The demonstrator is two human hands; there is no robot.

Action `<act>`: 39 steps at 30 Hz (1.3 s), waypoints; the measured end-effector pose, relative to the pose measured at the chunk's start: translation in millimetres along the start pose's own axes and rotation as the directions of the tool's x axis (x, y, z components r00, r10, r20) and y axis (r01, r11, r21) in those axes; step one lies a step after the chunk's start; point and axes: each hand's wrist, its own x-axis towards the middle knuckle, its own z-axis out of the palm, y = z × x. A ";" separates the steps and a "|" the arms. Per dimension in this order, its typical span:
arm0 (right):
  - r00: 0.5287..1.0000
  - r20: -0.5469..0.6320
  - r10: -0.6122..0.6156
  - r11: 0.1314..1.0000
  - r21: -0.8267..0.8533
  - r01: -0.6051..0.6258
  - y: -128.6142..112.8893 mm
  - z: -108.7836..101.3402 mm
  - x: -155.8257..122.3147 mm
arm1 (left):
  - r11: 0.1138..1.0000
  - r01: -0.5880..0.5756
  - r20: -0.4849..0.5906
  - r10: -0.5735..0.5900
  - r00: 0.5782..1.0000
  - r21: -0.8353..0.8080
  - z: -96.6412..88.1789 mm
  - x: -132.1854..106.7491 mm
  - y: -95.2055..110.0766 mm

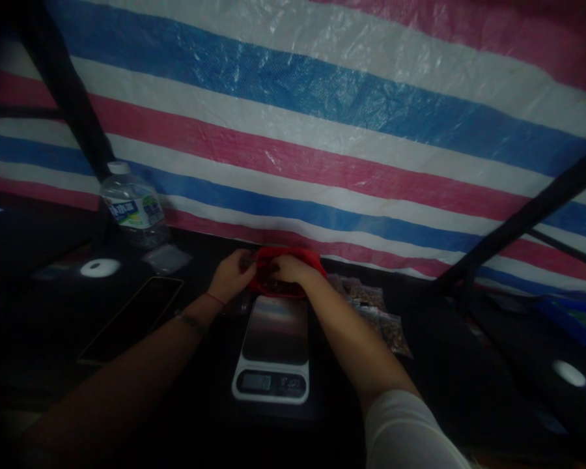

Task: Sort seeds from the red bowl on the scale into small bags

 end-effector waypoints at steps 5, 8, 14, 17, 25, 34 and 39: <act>0.999 0.041 0.028 1.000 0.011 -0.028 -7.1 9.2 5.2 | 1.000 0.006 0.003 -0.006 1.000 -0.024 1.0 -0.5 -0.3; 0.999 0.010 0.054 0.998 -0.022 -0.054 -8.2 10.4 6.6 | 1.000 -0.005 -0.005 0.004 1.000 -0.018 0.2 -0.6 1.0; 0.999 0.047 0.006 1.000 -0.003 -0.006 -7.3 6.4 2.1 | 1.000 -0.010 0.011 0.010 1.000 -0.019 -1.1 0.0 1.3; 0.999 0.023 0.035 0.999 -0.023 -0.035 -8.6 6.1 1.8 | 1.000 -0.010 0.006 0.010 1.000 -0.008 -0.4 -0.3 0.9; 0.996 -0.043 0.074 0.992 -0.098 -0.078 -11.6 6.2 2.3 | 0.990 -0.105 -0.065 0.111 0.992 0.099 -1.7 0.8 -0.6; 0.949 -0.316 0.009 0.994 0.108 0.026 -9.7 -18.2 -32.3 | 0.918 -0.383 0.120 0.370 0.921 0.105 -5.2 -13.8 26.5; 0.903 -0.428 -0.027 0.970 0.207 0.127 -24.6 -38.0 -58.1 | 0.942 -0.305 0.213 0.272 0.938 0.138 1.9 -18.0 31.5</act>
